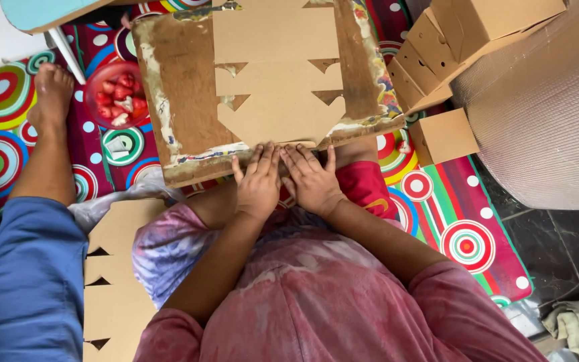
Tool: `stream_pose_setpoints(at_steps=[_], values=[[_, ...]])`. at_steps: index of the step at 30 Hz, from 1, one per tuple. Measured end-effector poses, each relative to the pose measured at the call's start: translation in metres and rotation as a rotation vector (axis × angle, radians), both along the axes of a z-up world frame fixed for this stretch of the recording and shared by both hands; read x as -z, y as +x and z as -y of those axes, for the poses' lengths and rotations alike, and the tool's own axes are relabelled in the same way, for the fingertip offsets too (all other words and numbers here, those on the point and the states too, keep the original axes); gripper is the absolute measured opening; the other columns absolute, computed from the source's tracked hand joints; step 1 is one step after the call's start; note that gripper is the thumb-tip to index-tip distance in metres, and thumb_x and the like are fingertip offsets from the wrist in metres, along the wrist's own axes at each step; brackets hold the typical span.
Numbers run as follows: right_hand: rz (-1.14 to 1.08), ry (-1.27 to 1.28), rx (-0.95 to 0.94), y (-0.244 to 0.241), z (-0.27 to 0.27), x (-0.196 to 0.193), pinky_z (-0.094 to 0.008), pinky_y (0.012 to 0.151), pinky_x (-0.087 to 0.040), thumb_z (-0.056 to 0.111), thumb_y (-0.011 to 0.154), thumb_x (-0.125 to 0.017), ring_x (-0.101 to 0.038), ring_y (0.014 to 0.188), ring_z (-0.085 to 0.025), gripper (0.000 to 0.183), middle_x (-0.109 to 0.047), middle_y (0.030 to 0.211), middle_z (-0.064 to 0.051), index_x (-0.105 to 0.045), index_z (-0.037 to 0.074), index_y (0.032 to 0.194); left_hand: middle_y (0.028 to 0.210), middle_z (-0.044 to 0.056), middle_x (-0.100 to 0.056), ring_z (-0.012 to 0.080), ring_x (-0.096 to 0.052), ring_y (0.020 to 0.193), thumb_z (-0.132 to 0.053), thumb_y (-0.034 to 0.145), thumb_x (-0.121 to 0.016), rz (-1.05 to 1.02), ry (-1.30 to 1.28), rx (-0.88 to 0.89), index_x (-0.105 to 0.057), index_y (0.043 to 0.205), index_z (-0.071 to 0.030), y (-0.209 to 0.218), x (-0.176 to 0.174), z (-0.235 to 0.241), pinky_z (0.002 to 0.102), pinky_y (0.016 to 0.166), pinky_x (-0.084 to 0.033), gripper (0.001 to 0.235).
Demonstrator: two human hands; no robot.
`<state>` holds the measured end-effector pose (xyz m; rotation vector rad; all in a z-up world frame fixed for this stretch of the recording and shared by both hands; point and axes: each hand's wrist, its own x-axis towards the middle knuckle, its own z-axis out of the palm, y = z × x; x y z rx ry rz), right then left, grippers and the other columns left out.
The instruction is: The person sits on a colorful mat and assembles small cardboard boxes by hand. They fold the flaps of pre-cut cardboard pieces and press the edges together to form the box shape. The person then places the finished boxes into a larger cardboard box nearby.
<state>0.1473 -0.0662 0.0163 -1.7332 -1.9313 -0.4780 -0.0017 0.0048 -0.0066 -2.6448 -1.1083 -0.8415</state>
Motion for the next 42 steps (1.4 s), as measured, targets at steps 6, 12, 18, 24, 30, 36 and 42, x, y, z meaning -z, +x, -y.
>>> stream_pose_setpoints(at_steps=[6,12,18,24,30,36,42], values=[[-0.016,-0.032,0.050,0.014,0.003,-0.005,-0.075,0.116,-0.011,0.035,0.093,-0.064,-0.053,0.135,-0.021,0.054,-0.061,0.139,0.000,-0.060,0.021,0.146,0.148,0.005,-0.057,0.0232,-0.053,0.138,-0.022,0.095,-0.058,0.025,0.049,-0.028,-0.058,0.146,-0.017,0.002,-0.002,0.003,0.069,0.117,-0.017,0.051],[0.065,-0.061,0.114,0.048,0.013,-0.007,-0.073,0.116,-0.011,0.033,0.088,-0.062,-0.056,0.129,-0.020,0.057,-0.062,0.133,0.003,-0.063,0.024,0.144,0.142,0.006,-0.061,0.0241,-0.055,0.135,-0.024,0.091,-0.062,0.057,0.041,-0.060,-0.062,0.141,-0.019,-0.006,-0.009,0.001,0.070,0.116,-0.017,0.050],[0.079,-0.053,0.097,0.028,0.003,-0.021,-0.072,0.117,-0.008,0.042,0.089,-0.064,-0.052,0.130,-0.022,0.050,-0.062,0.133,0.001,-0.067,0.023,0.135,0.142,0.006,-0.060,0.0254,-0.053,0.137,-0.026,0.090,-0.063,0.072,0.033,-0.091,-0.062,0.141,-0.019,-0.008,-0.014,0.000,0.070,0.116,-0.013,0.052],[-0.013,-0.134,0.074,-0.002,-0.017,-0.012,-0.073,0.117,-0.008,0.049,0.096,-0.060,-0.049,0.132,-0.021,0.050,-0.061,0.137,0.003,-0.064,0.024,0.139,0.139,0.007,-0.062,0.0271,-0.054,0.135,-0.027,0.088,-0.065,0.046,0.034,-0.070,-0.065,0.137,-0.016,-0.010,-0.015,-0.001,0.070,0.115,-0.015,0.050],[-0.009,-0.107,0.118,0.029,0.003,-0.016,-0.072,0.118,-0.006,0.047,0.101,-0.057,-0.048,0.136,-0.022,0.040,-0.060,0.140,0.003,-0.068,0.029,0.136,0.141,0.007,-0.060,0.0273,-0.053,0.135,-0.025,0.089,-0.063,0.041,0.037,-0.075,-0.063,0.139,-0.017,-0.010,-0.015,0.001,0.071,0.113,-0.017,0.051],[-0.003,-0.144,0.176,0.053,0.017,-0.018,-0.071,0.117,-0.008,0.049,0.101,-0.058,-0.044,0.141,-0.023,0.039,-0.057,0.145,0.002,-0.069,0.030,0.133,0.141,0.008,-0.060,0.0281,-0.054,0.134,-0.026,0.088,-0.063,0.050,0.041,-0.074,-0.064,0.138,-0.017,-0.011,-0.010,-0.002,0.070,0.113,-0.020,0.051],[-0.025,-0.191,0.142,0.017,-0.002,-0.025,-0.071,0.118,-0.004,0.052,0.101,-0.053,-0.046,0.140,-0.022,0.041,-0.061,0.141,0.003,-0.071,0.028,0.129,0.140,0.009,-0.060,0.0277,-0.054,0.134,-0.026,0.087,-0.065,0.050,0.043,-0.077,-0.063,0.136,-0.016,-0.010,-0.015,-0.002,0.066,0.113,-0.024,0.050]])
